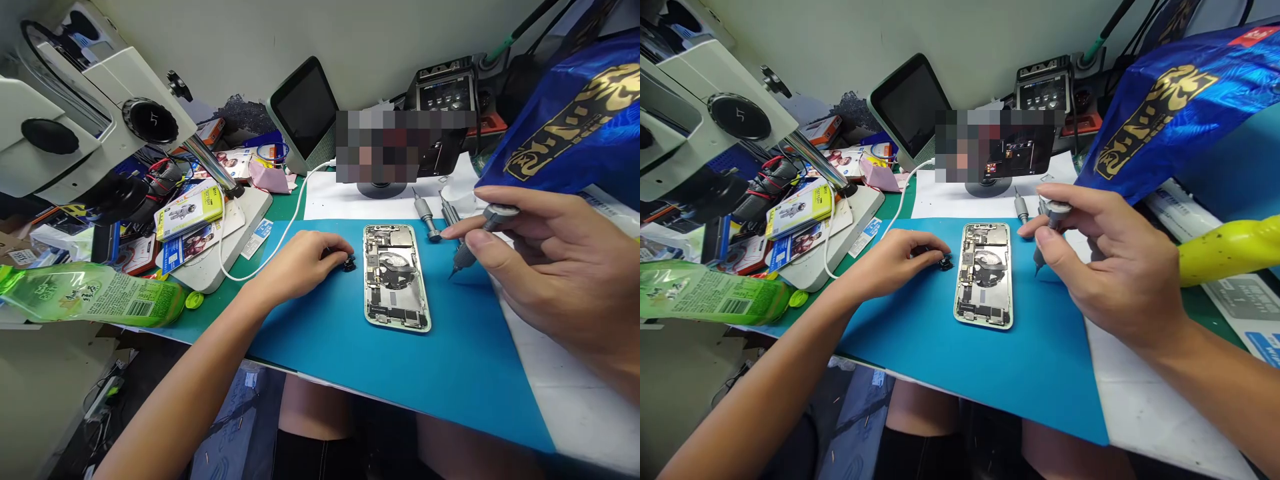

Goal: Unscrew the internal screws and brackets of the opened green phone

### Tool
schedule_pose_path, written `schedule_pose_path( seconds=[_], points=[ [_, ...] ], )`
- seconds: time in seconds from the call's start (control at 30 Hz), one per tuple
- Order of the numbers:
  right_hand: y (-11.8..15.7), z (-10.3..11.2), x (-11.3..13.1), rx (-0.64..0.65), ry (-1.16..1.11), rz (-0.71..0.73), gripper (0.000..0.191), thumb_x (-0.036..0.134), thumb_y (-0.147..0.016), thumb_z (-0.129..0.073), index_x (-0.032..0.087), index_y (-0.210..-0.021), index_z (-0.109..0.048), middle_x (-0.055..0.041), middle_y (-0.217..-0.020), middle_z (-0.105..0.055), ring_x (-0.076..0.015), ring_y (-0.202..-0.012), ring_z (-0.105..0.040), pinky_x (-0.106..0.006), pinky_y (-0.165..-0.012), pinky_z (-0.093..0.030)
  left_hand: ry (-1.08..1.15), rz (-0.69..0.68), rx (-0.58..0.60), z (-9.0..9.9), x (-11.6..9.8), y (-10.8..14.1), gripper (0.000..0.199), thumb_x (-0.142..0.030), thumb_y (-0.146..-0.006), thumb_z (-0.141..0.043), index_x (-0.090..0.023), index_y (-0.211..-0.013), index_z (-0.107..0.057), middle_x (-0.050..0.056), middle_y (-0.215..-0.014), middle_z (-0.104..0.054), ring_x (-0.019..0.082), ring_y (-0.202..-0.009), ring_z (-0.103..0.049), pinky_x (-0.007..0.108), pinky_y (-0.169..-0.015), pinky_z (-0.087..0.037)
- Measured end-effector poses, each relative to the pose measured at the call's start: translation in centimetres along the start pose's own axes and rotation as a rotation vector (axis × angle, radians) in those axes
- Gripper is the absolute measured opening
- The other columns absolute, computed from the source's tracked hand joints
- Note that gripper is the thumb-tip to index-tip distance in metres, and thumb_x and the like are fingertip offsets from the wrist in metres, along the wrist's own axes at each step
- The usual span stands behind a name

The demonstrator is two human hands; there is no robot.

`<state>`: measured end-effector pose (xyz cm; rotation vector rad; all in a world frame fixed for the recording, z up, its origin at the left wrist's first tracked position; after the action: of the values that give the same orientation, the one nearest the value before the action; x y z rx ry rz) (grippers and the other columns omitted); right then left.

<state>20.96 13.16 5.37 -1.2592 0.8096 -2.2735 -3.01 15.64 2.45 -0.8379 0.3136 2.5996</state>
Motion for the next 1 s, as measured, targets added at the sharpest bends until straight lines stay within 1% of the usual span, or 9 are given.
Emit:
schedule_pose_path(
  seconds=[0.13, 0.27, 0.37, 0.43, 0.5, 0.6, 0.73, 0.9, 1.0],
  points=[
    [-0.1, -0.1, 0.3, 0.001, -0.009, 0.017, 0.043, 0.025, -0.096, -0.070, 0.024, -0.138, -0.065, -0.0024, -0.099, -0.079, -0.0131, -0.083, -0.076, -0.025, -0.070, -0.061, -0.026, -0.018, 0.005, 0.1, -0.8, 0.8, 0.020, -0.018, -0.099, -0.060, -0.023, -0.108, -0.077, -0.001, -0.109, -0.080, 0.019, -0.097, -0.071, 0.031, -0.086, -0.053],
    [-0.1, -0.3, 0.4, 0.006, -0.002, 0.025, 0.044, 0.024, -0.096, -0.070, 0.027, -0.140, -0.064, -0.0018, -0.098, -0.079, -0.0142, -0.083, -0.076, -0.027, -0.068, -0.061, -0.065, -0.047, 0.023, -0.5, -1.8, 2.0, 0.017, -0.017, -0.096, -0.066, -0.023, -0.108, -0.075, -0.001, -0.107, -0.078, 0.018, -0.095, -0.069, 0.031, -0.084, -0.051],
    [0.0, -0.2, 0.5, 0.000, 0.011, 0.025, 0.045, 0.024, -0.096, -0.070, 0.028, -0.140, -0.064, -0.0015, -0.098, -0.079, -0.0152, -0.083, -0.076, -0.029, -0.069, -0.062, -0.113, -0.032, -0.003, -1.1, -2.0, 3.0, 0.019, -0.017, -0.095, -0.068, -0.020, -0.114, -0.072, 0.003, -0.110, -0.073, 0.022, -0.101, -0.066, 0.036, -0.088, -0.051],
    [0.1, -0.2, 0.6, 0.004, 0.020, 0.025, 0.045, 0.024, -0.096, -0.070, 0.029, -0.141, -0.063, -0.0015, -0.100, -0.078, -0.0162, -0.084, -0.076, -0.031, -0.069, -0.063, -0.147, -0.009, -0.042, -1.4, -1.9, 3.6, 0.023, -0.022, -0.094, -0.070, -0.018, -0.117, -0.070, 0.007, -0.114, -0.070, 0.026, -0.106, -0.063, 0.041, -0.093, -0.051],
    [0.0, -0.2, 0.8, 0.010, 0.028, 0.031, 0.045, 0.024, -0.097, -0.069, 0.031, -0.141, -0.063, -0.0013, -0.100, -0.078, -0.0169, -0.086, -0.076, -0.032, -0.069, -0.064, -0.168, 0.008, -0.075, -1.6, -1.8, 3.9, 0.026, -0.028, -0.095, -0.071, -0.017, -0.118, -0.070, 0.008, -0.114, -0.068, 0.028, -0.108, -0.061, 0.044, -0.095, -0.050],
    [-0.1, -0.3, 1.2, 0.023, 0.043, 0.039, 0.046, 0.023, -0.097, -0.069, 0.032, -0.142, -0.062, -0.0007, -0.100, -0.078, -0.0173, -0.088, -0.076, -0.033, -0.069, -0.065, -0.171, 0.009, -0.092, -2.0, -1.8, 3.9, 0.023, -0.031, -0.097, -0.069, -0.018, -0.117, -0.071, 0.007, -0.112, -0.067, 0.027, -0.107, -0.060, 0.042, -0.094, -0.050],
    [-0.2, -0.2, 1.1, 0.010, 0.043, 0.053, 0.046, 0.022, -0.096, -0.070, 0.029, -0.141, -0.063, -0.0013, -0.099, -0.078, -0.0172, -0.087, -0.077, -0.031, -0.067, -0.065, -0.156, -0.007, -0.085, -2.2, -1.9, 3.5, 0.014, -0.028, -0.100, -0.066, -0.020, -0.110, -0.071, 0.005, -0.109, -0.068, 0.024, -0.105, -0.061, 0.039, -0.094, -0.049],
    [-0.2, -0.1, 0.9, 0.015, 0.042, 0.060, 0.047, 0.022, -0.095, -0.071, 0.029, -0.141, -0.063, -0.0016, -0.098, -0.078, -0.0185, -0.086, -0.077, -0.031, -0.063, -0.064, -0.139, -0.020, -0.084, -2.3, -1.7, 3.1, 0.008, -0.028, -0.099, -0.065, -0.020, -0.099, -0.069, 0.003, -0.094, -0.067, 0.022, -0.094, -0.061, 0.038, -0.084, -0.048],
    [-0.2, -0.1, 1.0, 0.009, 0.038, 0.052, 0.047, 0.021, -0.095, -0.071, 0.030, -0.141, -0.064, -0.0010, -0.098, -0.078, -0.0166, -0.086, -0.077, -0.029, -0.066, -0.065, -0.135, -0.034, -0.080, -2.5, -1.7, 3.0, 0.005, -0.023, -0.098, -0.064, -0.020, -0.095, -0.066, 0.002, -0.091, -0.066, 0.021, -0.091, -0.059, 0.038, -0.082, -0.045]
  ],
)
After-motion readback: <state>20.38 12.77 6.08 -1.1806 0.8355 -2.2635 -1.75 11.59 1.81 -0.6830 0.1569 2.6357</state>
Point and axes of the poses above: each hand's wrist, its own y-axis away from the middle knuckle, its own z-axis out of the back of the hand, x = y × z, the point moved 8 cm from there along -y, towards the middle knuckle
